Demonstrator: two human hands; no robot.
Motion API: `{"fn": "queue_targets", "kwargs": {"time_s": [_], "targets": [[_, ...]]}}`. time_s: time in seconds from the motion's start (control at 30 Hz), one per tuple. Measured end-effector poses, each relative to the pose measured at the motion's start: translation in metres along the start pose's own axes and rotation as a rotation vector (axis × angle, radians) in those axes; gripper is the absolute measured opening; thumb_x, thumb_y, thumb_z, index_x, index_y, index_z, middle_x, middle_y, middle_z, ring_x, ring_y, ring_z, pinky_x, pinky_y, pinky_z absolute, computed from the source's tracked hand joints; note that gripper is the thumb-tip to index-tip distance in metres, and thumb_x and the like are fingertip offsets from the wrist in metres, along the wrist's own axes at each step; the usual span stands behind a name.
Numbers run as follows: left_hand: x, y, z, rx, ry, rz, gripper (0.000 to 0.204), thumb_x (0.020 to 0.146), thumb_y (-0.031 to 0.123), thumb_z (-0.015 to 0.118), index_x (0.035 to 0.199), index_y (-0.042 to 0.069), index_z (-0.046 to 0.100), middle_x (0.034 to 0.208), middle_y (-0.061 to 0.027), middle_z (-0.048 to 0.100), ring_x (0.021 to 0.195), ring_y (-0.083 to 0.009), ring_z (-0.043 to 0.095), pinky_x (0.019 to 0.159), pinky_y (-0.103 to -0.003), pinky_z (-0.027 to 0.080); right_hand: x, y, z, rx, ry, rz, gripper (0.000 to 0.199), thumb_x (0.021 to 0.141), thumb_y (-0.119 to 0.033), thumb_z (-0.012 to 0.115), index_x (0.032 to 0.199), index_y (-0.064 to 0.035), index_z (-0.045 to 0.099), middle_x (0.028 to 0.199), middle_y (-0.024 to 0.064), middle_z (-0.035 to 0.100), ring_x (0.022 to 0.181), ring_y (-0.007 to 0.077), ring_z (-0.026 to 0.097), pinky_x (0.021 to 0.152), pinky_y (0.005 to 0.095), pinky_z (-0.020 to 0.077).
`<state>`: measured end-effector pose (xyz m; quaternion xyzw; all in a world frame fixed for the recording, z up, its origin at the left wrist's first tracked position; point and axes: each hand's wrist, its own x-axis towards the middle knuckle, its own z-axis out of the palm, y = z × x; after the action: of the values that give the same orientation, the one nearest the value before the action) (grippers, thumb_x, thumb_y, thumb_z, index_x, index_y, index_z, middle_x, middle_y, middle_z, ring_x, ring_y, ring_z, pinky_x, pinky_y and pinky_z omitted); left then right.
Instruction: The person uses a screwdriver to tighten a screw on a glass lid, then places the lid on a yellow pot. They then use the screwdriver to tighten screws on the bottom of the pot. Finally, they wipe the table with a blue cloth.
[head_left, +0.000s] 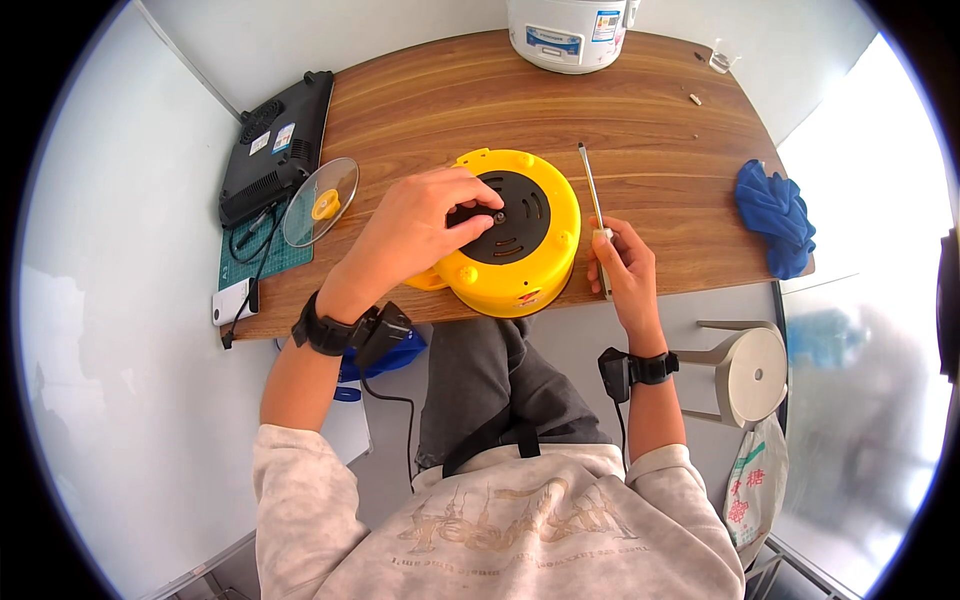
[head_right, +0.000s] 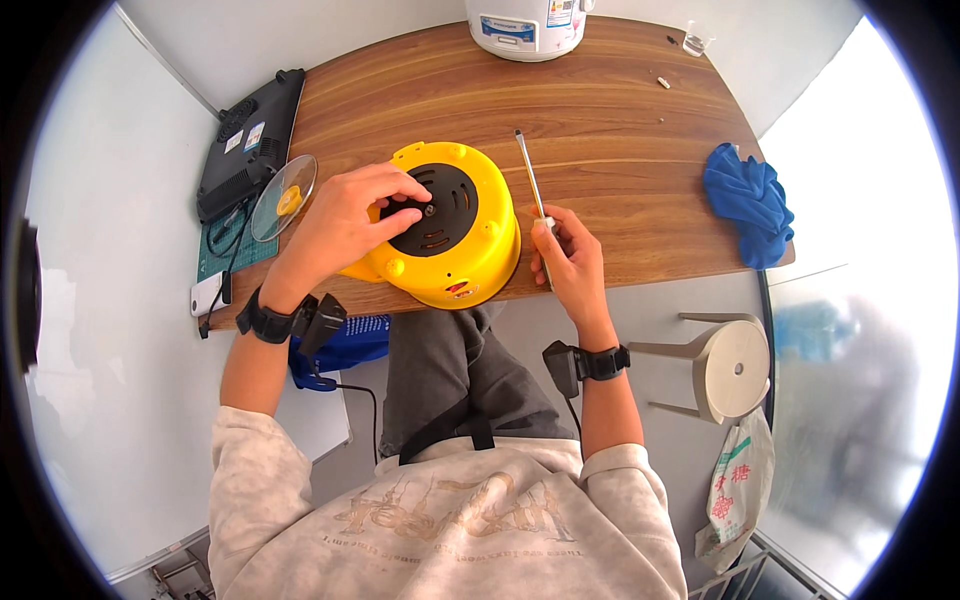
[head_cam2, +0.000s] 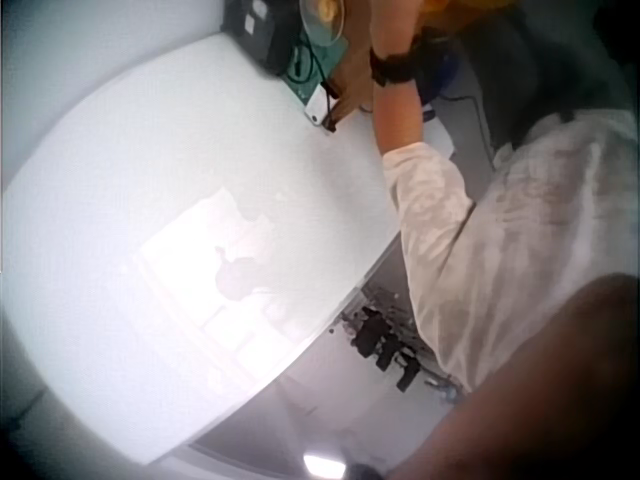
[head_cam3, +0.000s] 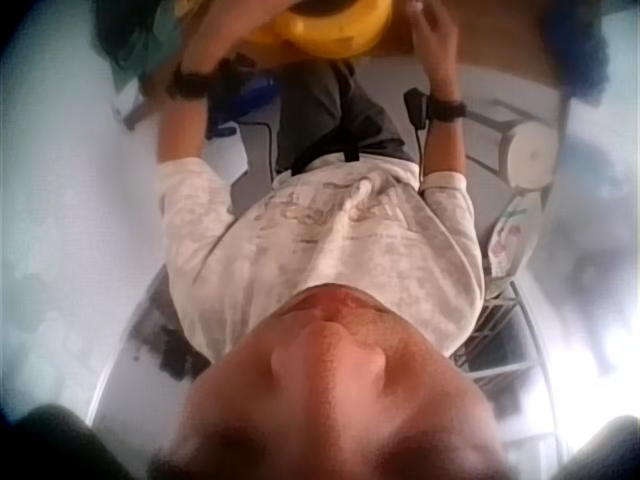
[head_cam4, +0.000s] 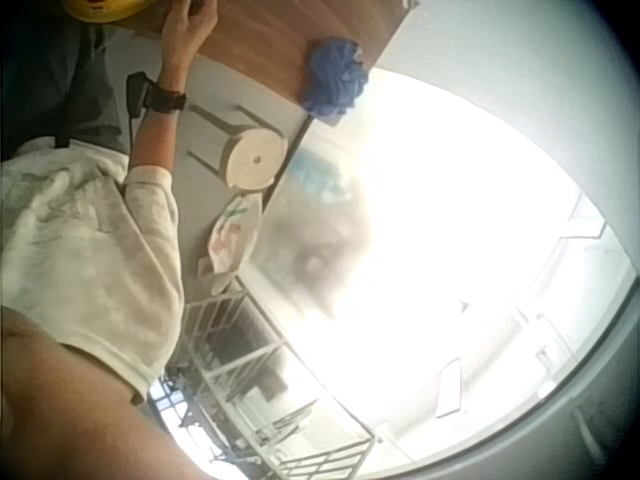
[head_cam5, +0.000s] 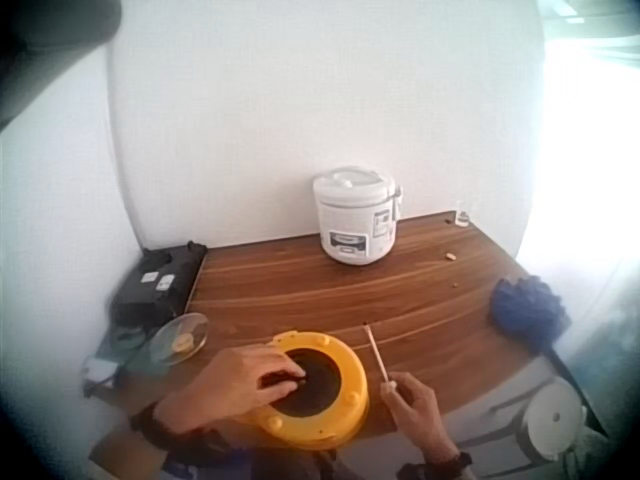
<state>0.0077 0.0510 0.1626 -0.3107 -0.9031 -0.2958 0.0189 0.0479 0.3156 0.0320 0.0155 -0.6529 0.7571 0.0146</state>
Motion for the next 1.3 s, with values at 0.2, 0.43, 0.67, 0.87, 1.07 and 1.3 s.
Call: {"fn": "queue_targets", "kwargs": {"time_s": [0.2,0.43,0.67,0.87,1.07,1.3], "targets": [[-0.007,-0.001,0.0,-0.007,0.025,0.058,0.013,0.088,0.011,0.071,0.098,0.003,0.073,0.106,-0.0073,0.071,0.094,-0.0237,0.068,0.084,-0.032,0.055,-0.001,-0.002,0.0,0.014,0.0,-0.004,0.029,0.101,-0.016,0.06,0.125,-0.0011,0.06,0.079,0.0004,0.057,0.064,0.0063,0.055,0.053,0.022,0.0447],[-0.017,-0.003,0.002,0.0,0.062,0.053,0.014,0.088,0.009,0.07,0.1,0.003,0.072,0.111,-0.0074,0.071,0.099,-0.024,0.068,0.087,-0.032,0.054,-0.002,-0.001,0.004,0.07,0.033,-0.017,0.039,0.093,0.0,0.051,0.131,-0.003,0.044,0.093,0.0071,0.061,0.07,0.0101,0.058,0.059,0.024,0.0479],[-0.037,-0.002,-0.001,0.038,0.241,0.03,0.017,0.089,0.009,0.069,0.106,0.007,0.071,0.119,-0.0085,0.069,0.108,-0.0249,0.066,0.082,-0.031,0.056,0.001,0.0,-0.005,0.159,-0.033,0.043,0.031,0.091,0.001,0.053,0.12,-0.0047,0.044,0.098,0.0092,0.063,0.074,0.0115,0.06,0.062,0.025,0.0497],[-0.043,0.008,0.005,0.029,0.235,-0.008,0.015,0.09,0.011,0.069,0.104,0.007,0.071,0.122,-0.0087,0.067,0.116,-0.0262,0.062,0.089,-0.033,0.054,0.001,-0.012,-0.01,0.171,0.043,0.012,0.035,0.091,-0.001,0.06,0.125,-0.0003,0.053,0.104,0.0091,0.066,0.08,0.0111,0.061,0.066,0.025,0.0511],[-0.049,0.005,0.018,0.046,0.215,0.026,0.015,0.091,0.013,0.068,0.102,0.003,0.068,0.116,-0.0094,0.066,0.112,-0.0289,0.061,0.095,-0.036,0.051,-0.006,-0.078,-0.028,-0.198,0.018,-0.18,0.039,0.086,0.002,0.062,0.125,0.0037,0.058,0.112,0.0068,0.066,0.097,0.0103,0.062,0.079,0.023,0.0506],[-0.049,0.01,0.014,-0.07,0.199,-0.131,0.029,0.091,0.017,0.069,0.115,0.006,0.059,0.114,-0.0096,0.067,0.108,-0.0271,0.063,0.095,-0.035,0.05,-0.01,-0.175,-0.029,-0.609,0.069,-0.432,0.033,0.088,0.001,0.065,0.121,0.0008,0.058,0.106,0.009,0.067,0.096,0.0127,0.065,0.08,0.0257,0.0535]]}}
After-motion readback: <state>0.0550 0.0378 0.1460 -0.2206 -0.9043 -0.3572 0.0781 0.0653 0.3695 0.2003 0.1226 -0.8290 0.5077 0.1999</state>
